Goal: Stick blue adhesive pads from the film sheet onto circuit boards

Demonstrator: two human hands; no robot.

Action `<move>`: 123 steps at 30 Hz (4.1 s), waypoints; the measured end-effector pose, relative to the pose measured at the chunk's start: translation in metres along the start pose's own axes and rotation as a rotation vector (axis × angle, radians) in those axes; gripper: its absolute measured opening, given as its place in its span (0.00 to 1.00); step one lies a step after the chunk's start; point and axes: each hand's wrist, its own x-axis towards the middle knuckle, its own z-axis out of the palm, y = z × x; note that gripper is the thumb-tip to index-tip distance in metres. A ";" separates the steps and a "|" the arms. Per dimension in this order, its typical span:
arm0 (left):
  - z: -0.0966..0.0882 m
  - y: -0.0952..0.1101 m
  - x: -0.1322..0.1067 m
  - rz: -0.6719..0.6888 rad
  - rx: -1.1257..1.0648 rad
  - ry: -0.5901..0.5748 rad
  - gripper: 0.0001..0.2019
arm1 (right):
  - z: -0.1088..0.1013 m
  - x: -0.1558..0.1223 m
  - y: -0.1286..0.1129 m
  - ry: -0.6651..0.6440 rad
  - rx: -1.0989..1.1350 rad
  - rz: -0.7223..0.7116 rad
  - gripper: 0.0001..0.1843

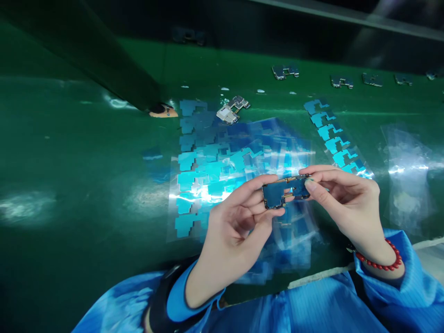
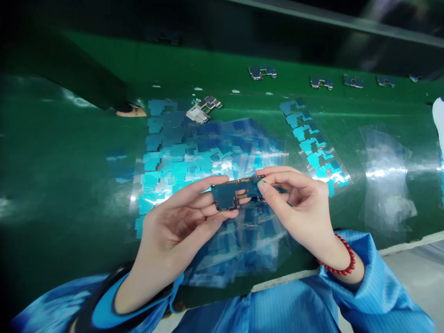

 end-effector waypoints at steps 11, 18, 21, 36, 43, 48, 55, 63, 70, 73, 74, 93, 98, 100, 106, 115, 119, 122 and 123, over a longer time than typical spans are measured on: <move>-0.004 -0.005 0.003 0.060 -0.016 -0.063 0.17 | 0.000 -0.001 0.000 -0.004 -0.013 -0.014 0.06; -0.005 -0.004 0.005 0.104 -0.025 -0.100 0.16 | -0.001 0.000 0.000 -0.010 0.006 -0.033 0.07; -0.006 -0.005 0.005 0.098 -0.035 -0.108 0.17 | -0.001 0.001 0.000 -0.016 0.016 -0.034 0.08; -0.005 -0.007 0.006 0.099 -0.076 -0.089 0.14 | -0.001 0.002 0.000 -0.018 0.009 -0.020 0.06; -0.003 -0.009 0.008 0.089 -0.100 -0.053 0.12 | -0.001 0.002 0.001 -0.019 0.004 -0.024 0.06; -0.002 -0.009 0.008 0.088 -0.104 -0.041 0.11 | -0.001 0.001 0.001 -0.012 -0.011 -0.044 0.06; -0.003 -0.010 0.008 0.079 -0.096 -0.040 0.12 | -0.002 0.001 0.003 -0.017 0.018 -0.034 0.06; -0.003 -0.014 0.007 0.112 -0.029 0.007 0.14 | -0.001 0.001 0.004 -0.010 0.026 -0.029 0.06; -0.004 -0.011 0.006 0.059 0.031 0.036 0.17 | 0.000 0.002 0.002 0.002 0.000 -0.050 0.07; -0.004 -0.011 0.006 0.061 0.032 0.032 0.16 | 0.000 0.002 0.003 -0.007 0.003 -0.052 0.07; -0.005 -0.012 0.007 0.074 0.029 0.030 0.17 | 0.000 0.002 0.003 -0.010 0.004 -0.052 0.07; -0.005 -0.018 0.007 0.106 0.063 0.080 0.18 | 0.000 0.001 0.005 -0.005 0.088 -0.014 0.03; -0.004 -0.009 0.007 0.049 0.036 0.057 0.18 | 0.000 0.000 0.006 0.005 0.111 0.000 0.04; -0.005 -0.009 0.007 0.059 0.022 0.057 0.18 | 0.000 0.000 0.007 -0.002 0.126 0.002 0.04; -0.007 -0.012 0.008 0.037 -0.017 0.033 0.18 | 0.001 0.001 0.007 0.007 0.143 0.009 0.07; -0.005 -0.008 0.008 -0.003 -0.018 0.002 0.19 | 0.001 0.001 0.008 0.003 0.131 0.034 0.09; -0.007 -0.010 0.007 -0.011 -0.046 -0.002 0.16 | 0.002 0.001 0.011 0.014 0.141 0.036 0.10; -0.007 -0.012 0.007 -0.006 -0.076 -0.029 0.16 | 0.002 0.001 0.011 0.027 0.154 0.028 0.10; -0.006 -0.012 0.007 -0.004 -0.083 -0.031 0.15 | 0.003 0.001 0.011 0.029 0.154 0.025 0.10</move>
